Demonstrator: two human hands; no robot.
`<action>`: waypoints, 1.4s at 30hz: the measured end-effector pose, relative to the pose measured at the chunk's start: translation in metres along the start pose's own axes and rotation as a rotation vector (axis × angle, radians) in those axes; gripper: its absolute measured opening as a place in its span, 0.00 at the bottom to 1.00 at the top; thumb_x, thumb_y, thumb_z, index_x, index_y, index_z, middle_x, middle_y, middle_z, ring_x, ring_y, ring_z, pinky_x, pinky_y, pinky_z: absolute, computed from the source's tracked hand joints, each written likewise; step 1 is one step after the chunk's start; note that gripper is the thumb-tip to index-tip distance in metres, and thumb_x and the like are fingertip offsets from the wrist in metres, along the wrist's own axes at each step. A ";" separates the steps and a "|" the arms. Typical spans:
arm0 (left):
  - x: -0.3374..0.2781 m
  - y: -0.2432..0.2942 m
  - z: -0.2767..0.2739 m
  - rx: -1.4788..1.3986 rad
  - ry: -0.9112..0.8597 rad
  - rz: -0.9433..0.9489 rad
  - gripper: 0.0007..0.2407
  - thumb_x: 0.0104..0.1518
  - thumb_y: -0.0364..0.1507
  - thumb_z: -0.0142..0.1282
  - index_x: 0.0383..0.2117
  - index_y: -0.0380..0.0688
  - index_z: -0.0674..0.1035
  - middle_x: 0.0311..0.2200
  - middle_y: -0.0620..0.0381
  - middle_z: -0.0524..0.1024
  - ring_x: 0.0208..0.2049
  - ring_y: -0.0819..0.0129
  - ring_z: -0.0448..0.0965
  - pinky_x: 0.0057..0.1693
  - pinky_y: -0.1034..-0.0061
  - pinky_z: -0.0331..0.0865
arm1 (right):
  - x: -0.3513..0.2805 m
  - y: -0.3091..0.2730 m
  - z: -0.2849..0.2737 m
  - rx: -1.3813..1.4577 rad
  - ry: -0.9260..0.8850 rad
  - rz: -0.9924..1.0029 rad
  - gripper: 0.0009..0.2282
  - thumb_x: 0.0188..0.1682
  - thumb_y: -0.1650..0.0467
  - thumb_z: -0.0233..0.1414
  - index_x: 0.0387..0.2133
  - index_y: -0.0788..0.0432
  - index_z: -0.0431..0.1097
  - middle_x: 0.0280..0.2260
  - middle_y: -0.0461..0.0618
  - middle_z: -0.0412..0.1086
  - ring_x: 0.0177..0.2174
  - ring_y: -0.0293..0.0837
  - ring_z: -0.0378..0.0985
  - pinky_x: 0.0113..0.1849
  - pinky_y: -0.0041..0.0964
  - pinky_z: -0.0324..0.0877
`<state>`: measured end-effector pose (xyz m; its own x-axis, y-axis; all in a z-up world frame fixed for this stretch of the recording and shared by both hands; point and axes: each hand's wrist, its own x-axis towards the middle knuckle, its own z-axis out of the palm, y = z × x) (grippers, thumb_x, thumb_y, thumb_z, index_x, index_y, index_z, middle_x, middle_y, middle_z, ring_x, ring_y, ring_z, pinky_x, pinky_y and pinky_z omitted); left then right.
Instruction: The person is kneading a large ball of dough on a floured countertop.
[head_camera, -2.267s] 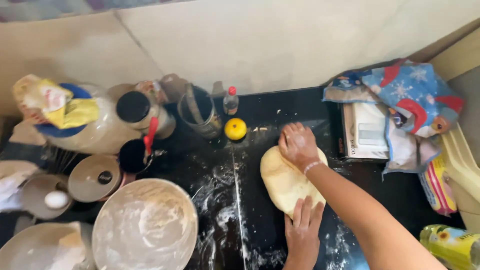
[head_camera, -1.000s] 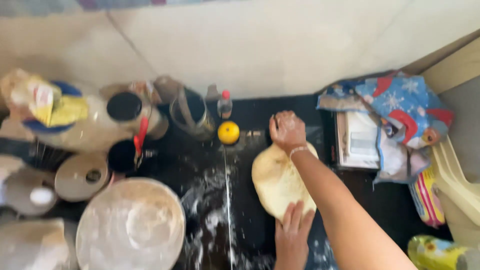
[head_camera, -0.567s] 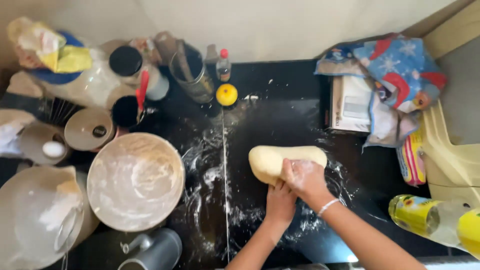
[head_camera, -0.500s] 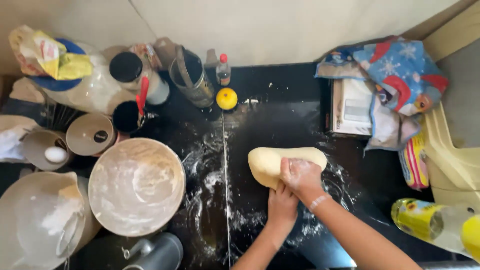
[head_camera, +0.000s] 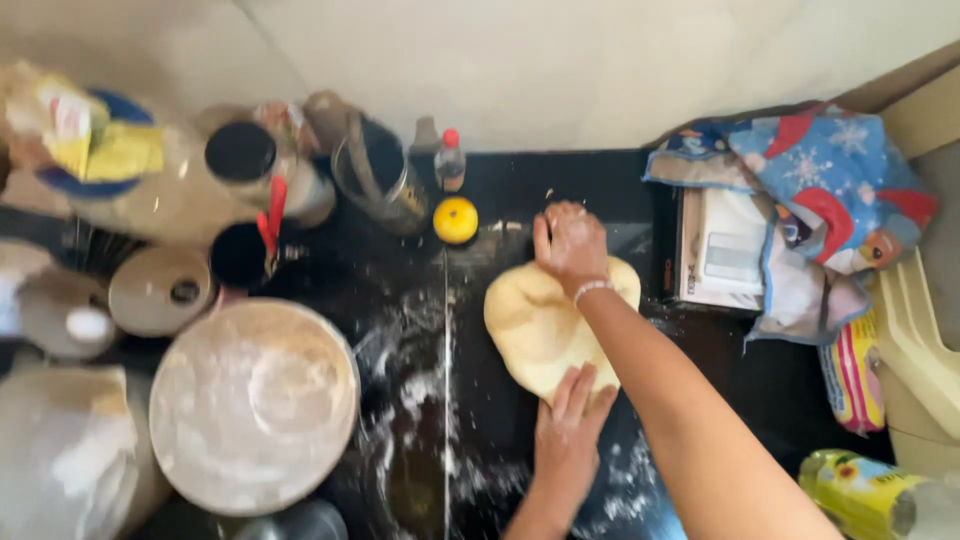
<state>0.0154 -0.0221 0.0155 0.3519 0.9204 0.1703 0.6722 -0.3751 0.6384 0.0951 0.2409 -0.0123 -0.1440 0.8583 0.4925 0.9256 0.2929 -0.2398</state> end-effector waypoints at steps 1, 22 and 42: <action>-0.002 0.001 -0.001 -0.008 -0.003 -0.026 0.28 0.44 0.14 0.52 0.58 0.46 0.74 0.66 0.44 0.64 0.66 0.44 0.61 0.53 0.50 0.65 | -0.007 0.002 0.005 0.008 -0.025 -0.007 0.11 0.53 0.67 0.47 0.21 0.56 0.66 0.23 0.52 0.66 0.27 0.56 0.73 0.28 0.51 0.68; -0.013 0.017 -0.011 0.056 -0.081 -0.027 0.28 0.45 0.27 0.59 0.57 0.37 0.71 0.64 0.32 0.60 0.68 0.35 0.52 0.62 0.41 0.54 | -0.110 -0.039 -0.049 -0.103 -0.328 0.249 0.18 0.50 0.63 0.38 0.14 0.48 0.71 0.20 0.46 0.73 0.24 0.56 0.78 0.25 0.53 0.69; -0.034 -0.007 -0.025 -0.233 -0.119 0.088 0.25 0.46 0.22 0.57 0.57 0.42 0.73 0.60 0.45 0.70 0.64 0.45 0.61 0.66 0.49 0.53 | -0.138 -0.062 -0.162 0.288 -0.303 0.115 0.18 0.55 0.63 0.43 0.15 0.55 0.57 0.16 0.52 0.62 0.20 0.55 0.67 0.29 0.53 0.58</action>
<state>-0.0175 -0.0476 0.0241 0.4861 0.8606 0.1521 0.4720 -0.4050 0.7831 0.1145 0.0360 0.0701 -0.1814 0.9646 0.1917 0.8124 0.2568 -0.5236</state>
